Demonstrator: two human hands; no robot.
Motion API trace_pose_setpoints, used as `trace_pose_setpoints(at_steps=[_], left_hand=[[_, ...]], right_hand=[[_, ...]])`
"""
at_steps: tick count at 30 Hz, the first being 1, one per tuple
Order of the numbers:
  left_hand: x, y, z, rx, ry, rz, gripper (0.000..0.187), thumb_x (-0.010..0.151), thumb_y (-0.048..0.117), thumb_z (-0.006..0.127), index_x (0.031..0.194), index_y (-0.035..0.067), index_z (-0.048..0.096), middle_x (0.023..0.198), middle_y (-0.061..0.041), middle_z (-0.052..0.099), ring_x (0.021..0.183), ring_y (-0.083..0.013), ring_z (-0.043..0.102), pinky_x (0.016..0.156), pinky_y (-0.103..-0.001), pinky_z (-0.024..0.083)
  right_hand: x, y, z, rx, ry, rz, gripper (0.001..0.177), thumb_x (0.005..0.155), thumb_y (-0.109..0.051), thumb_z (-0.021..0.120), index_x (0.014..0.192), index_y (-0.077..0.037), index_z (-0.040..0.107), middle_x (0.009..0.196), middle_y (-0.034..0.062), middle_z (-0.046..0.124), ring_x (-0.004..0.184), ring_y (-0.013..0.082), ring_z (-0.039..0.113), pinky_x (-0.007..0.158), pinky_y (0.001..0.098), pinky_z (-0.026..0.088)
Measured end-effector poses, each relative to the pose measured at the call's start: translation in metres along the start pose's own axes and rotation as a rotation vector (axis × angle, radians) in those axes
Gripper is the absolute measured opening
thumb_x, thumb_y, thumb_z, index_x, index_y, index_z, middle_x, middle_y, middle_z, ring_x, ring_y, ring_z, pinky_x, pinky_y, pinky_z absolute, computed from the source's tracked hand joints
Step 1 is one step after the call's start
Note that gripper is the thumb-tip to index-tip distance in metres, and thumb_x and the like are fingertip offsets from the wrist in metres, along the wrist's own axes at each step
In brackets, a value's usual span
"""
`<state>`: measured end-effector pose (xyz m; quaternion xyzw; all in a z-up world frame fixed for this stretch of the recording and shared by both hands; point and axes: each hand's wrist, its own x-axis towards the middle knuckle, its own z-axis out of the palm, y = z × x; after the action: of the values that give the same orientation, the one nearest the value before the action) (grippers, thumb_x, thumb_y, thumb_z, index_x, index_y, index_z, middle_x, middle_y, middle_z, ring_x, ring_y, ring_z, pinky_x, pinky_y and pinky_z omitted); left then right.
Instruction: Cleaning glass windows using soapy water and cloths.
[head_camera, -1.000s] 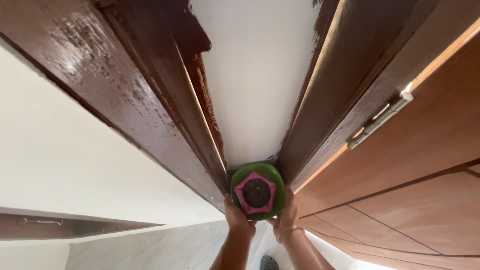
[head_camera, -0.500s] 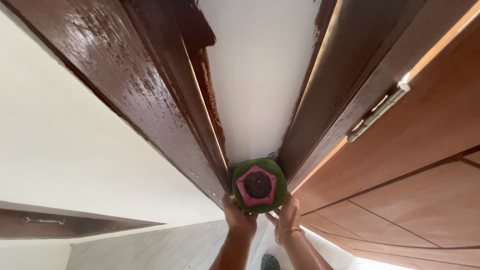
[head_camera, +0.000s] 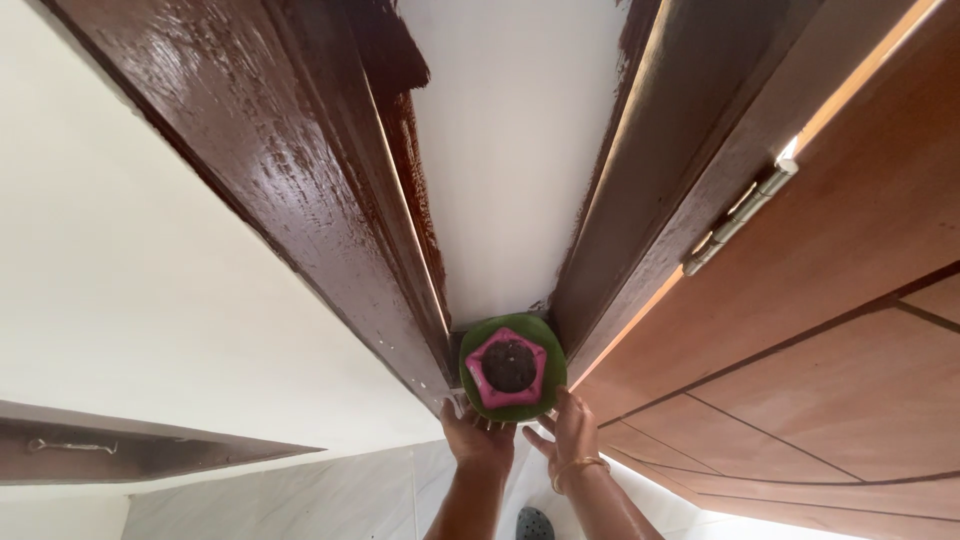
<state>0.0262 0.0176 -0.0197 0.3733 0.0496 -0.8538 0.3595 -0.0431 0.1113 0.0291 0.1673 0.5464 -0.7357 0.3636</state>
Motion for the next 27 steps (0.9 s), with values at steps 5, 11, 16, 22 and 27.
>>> trace_pose_setpoints(at_steps=[5,11,16,22,27], left_hand=[[-0.012,0.003,0.002,0.101,0.049,-0.047,0.077,0.097,0.061,0.035,0.143,0.001,0.049,0.147,-0.018,0.05,0.139,-0.0336,0.047,0.116,-0.058,0.035],[-0.006,0.0,-0.015,0.133,0.095,-0.086,0.077,0.099,0.06,0.038,0.147,0.0,0.045,0.15,-0.019,0.047,0.143,-0.0357,0.043,0.118,-0.057,0.036],[-0.026,0.001,-0.002,0.227,0.084,-0.096,0.067,0.096,0.057,0.039,0.148,0.017,0.051,0.145,-0.014,0.052,0.138,-0.0343,0.047,0.117,-0.051,0.038],[-0.007,-0.002,-0.005,0.055,-0.015,-0.041,0.061,0.098,0.053,0.04,0.142,0.012,0.051,0.138,-0.015,0.056,0.128,-0.033,0.055,0.11,-0.053,0.046],[-0.002,-0.003,-0.009,0.026,-0.059,-0.059,0.062,0.101,0.05,0.041,0.138,0.002,0.053,0.134,-0.018,0.058,0.123,-0.0332,0.058,0.106,-0.05,0.048]], right_hand=[[0.001,0.006,-0.005,0.014,-0.01,-0.006,0.048,0.104,-0.03,0.042,0.14,-0.001,0.048,0.151,0.0172,0.05,0.134,0.0366,0.053,0.107,0.0587,0.049],[0.011,0.017,-0.017,-0.029,-0.026,-0.022,0.047,0.104,-0.032,0.045,0.139,-0.001,0.047,0.147,0.0175,0.051,0.131,0.0357,0.053,0.105,0.054,0.05],[0.022,0.025,-0.023,-0.178,0.023,-0.088,0.042,0.104,-0.031,0.05,0.133,-0.002,0.057,0.123,0.0161,0.068,0.105,0.0261,0.062,0.09,0.0409,0.055],[0.034,0.03,-0.029,-0.159,-0.025,-0.123,0.038,0.101,-0.027,0.057,0.127,0.0,0.06,0.107,0.0122,0.071,0.087,0.0203,0.067,0.078,0.0348,0.056],[-0.002,0.015,-0.022,-0.868,0.256,-0.739,0.07,0.077,-0.038,0.088,0.124,0.0,0.052,0.114,0.0157,0.06,0.097,0.0263,0.064,0.081,0.0373,0.058]])
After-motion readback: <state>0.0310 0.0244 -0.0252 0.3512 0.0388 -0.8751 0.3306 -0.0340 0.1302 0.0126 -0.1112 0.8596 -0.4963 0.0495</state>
